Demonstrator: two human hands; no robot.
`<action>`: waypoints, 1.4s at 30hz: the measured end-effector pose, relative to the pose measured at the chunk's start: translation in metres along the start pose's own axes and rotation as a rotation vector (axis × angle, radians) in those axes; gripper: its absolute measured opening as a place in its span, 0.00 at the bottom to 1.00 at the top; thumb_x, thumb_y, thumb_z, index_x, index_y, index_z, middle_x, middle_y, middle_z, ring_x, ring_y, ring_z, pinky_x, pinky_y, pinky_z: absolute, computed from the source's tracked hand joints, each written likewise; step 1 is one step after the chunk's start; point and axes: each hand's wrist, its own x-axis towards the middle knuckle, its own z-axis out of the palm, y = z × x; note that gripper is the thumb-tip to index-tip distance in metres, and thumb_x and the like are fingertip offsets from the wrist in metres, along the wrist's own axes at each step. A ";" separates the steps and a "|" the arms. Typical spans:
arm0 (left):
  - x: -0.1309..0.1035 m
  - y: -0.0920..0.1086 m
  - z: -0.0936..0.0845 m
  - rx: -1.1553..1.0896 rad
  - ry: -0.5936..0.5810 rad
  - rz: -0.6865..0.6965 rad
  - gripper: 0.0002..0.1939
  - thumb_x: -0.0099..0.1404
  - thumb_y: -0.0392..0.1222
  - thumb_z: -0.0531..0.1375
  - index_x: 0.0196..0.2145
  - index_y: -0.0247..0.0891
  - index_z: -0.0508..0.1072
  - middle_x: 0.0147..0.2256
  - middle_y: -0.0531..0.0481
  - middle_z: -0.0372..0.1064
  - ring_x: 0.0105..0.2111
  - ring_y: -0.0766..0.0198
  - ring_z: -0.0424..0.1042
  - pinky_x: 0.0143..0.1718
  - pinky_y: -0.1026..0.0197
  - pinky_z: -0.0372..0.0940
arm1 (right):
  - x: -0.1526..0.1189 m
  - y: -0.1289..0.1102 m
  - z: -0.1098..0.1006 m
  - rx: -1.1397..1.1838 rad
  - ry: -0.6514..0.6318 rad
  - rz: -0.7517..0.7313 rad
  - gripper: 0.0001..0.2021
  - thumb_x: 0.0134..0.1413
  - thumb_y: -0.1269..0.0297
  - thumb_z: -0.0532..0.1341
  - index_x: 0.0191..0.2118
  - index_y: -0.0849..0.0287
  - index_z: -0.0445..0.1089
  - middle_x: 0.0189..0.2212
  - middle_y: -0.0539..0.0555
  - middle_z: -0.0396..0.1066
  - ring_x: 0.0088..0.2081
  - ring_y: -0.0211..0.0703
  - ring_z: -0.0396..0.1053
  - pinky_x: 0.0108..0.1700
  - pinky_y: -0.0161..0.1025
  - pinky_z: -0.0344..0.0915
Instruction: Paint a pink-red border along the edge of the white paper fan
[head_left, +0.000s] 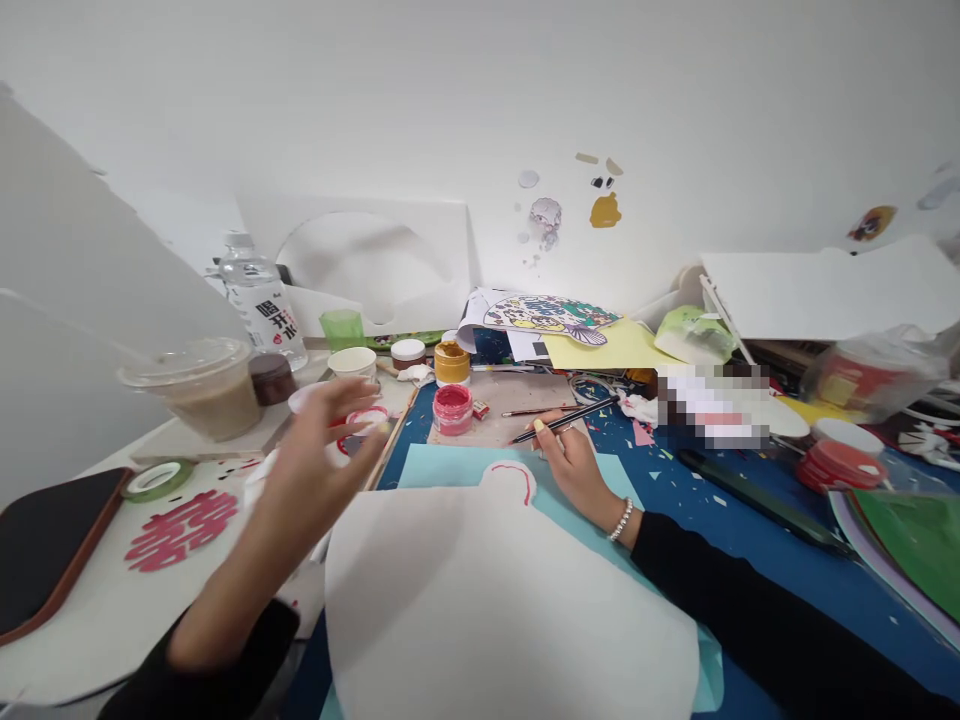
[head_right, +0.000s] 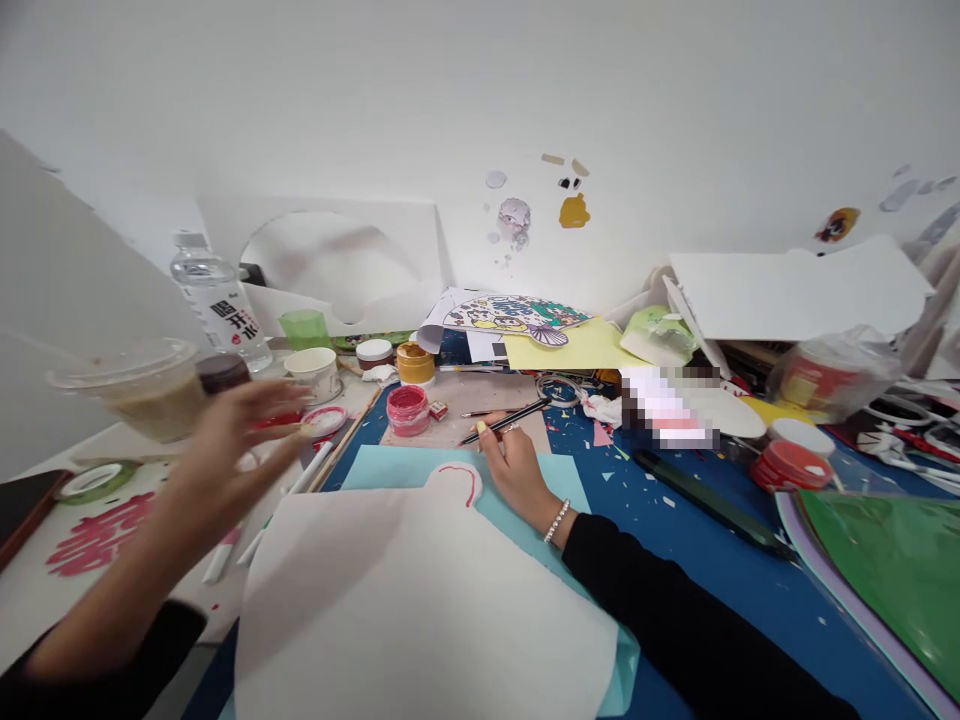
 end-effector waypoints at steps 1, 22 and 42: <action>0.009 -0.003 0.010 -0.001 -0.081 -0.023 0.29 0.55 0.48 0.56 0.52 0.35 0.54 0.46 0.40 0.63 0.44 0.55 0.66 0.40 0.53 0.65 | 0.000 0.001 0.000 -0.002 0.006 -0.005 0.12 0.57 0.60 0.47 0.33 0.61 0.62 0.23 0.50 0.64 0.26 0.38 0.63 0.30 0.36 0.59; 0.046 -0.021 0.097 0.023 -0.217 0.152 0.41 0.48 0.46 0.61 0.55 0.37 0.45 0.45 0.42 0.63 0.45 0.51 0.65 0.40 0.54 0.62 | 0.000 -0.003 -0.004 -0.091 0.136 -0.259 0.07 0.55 0.68 0.50 0.35 0.58 0.64 0.32 0.53 0.67 0.37 0.42 0.64 0.41 0.40 0.59; 0.040 -0.023 0.104 0.102 -0.181 0.436 0.32 0.56 0.46 0.56 0.54 0.34 0.47 0.47 0.41 0.62 0.49 0.54 0.61 0.47 0.53 0.58 | 0.001 -0.005 -0.006 -0.040 0.142 -0.224 0.08 0.56 0.67 0.49 0.40 0.56 0.62 0.37 0.54 0.66 0.42 0.42 0.63 0.46 0.44 0.59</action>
